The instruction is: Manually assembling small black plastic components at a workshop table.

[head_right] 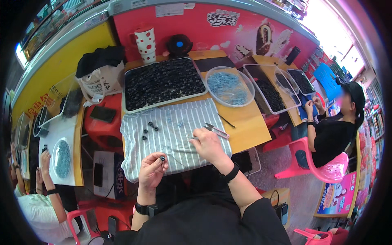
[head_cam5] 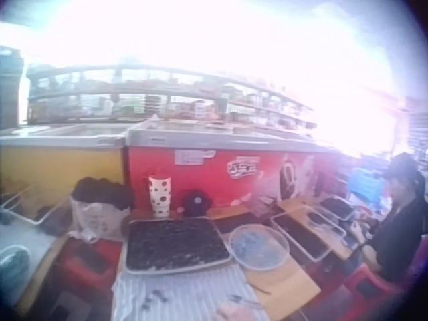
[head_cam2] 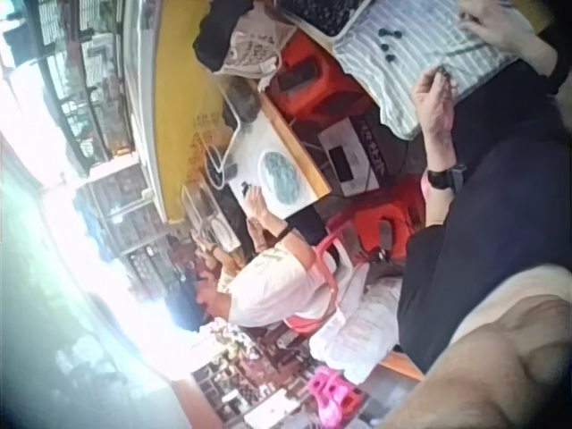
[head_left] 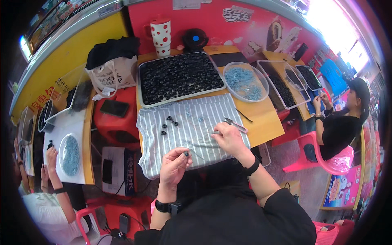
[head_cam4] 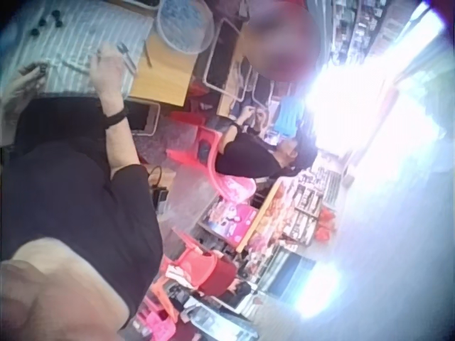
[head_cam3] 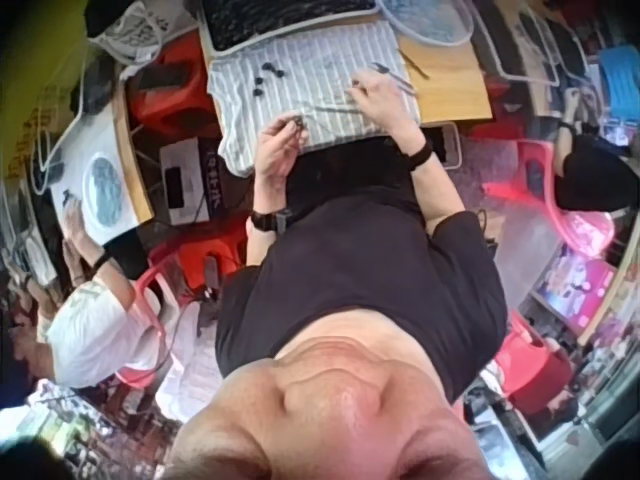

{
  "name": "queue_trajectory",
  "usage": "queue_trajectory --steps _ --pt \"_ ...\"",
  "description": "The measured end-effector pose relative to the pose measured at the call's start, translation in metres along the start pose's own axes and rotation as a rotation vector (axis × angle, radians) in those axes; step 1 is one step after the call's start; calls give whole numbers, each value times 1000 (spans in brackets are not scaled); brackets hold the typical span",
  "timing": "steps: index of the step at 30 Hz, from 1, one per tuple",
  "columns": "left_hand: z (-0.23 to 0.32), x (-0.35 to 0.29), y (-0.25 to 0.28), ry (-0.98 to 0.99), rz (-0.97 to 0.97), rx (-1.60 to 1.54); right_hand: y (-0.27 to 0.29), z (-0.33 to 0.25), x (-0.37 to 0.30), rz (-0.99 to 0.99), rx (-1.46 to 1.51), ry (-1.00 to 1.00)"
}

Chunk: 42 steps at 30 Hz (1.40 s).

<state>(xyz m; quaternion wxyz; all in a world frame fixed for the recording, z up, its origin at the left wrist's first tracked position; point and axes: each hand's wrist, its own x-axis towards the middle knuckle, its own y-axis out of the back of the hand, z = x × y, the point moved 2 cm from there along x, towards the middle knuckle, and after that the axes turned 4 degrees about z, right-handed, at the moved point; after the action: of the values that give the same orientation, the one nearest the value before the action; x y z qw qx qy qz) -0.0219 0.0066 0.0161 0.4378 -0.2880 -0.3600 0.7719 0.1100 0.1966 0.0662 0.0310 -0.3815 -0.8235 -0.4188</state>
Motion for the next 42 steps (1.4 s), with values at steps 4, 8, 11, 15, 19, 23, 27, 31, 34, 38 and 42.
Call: queue_trajectory --steps 4,8,11,15,19,23,27,31,34,38,42 --pt "1 2 0 13 -5 -17 -8 4 -3 -63 -92 7" --pt "0 3 2 15 -35 -41 -13 -23 -12 -206 382 -321" --pt "-1 2 2 21 -40 -36 -22 -46 -23 -231 708 -334" --pt "0 2 3 30 -51 -31 -29 -70 -25 -167 736 -227" --pt "-1 3 3 30 -70 -35 -35 -72 -26 -157 723 -195" --pt "-2 1 3 27 -61 -20 -35 -72 -26 -140 601 -14" --pt "-2 0 1 23 -63 3 -31 -77 -24 -140 529 50" --pt "-3 0 0 1 -77 16 -32 -74 -27 -130 581 -11" --pt "-3 1 2 -48 -80 70 -30 -71 -25 -187 601 -28" --pt "2 -1 -1 -42 -125 117 -24 -66 -17 -306 620 -73" --pt "5 -2 -7 -54 -158 25 -15 -79 -4 -436 537 75"
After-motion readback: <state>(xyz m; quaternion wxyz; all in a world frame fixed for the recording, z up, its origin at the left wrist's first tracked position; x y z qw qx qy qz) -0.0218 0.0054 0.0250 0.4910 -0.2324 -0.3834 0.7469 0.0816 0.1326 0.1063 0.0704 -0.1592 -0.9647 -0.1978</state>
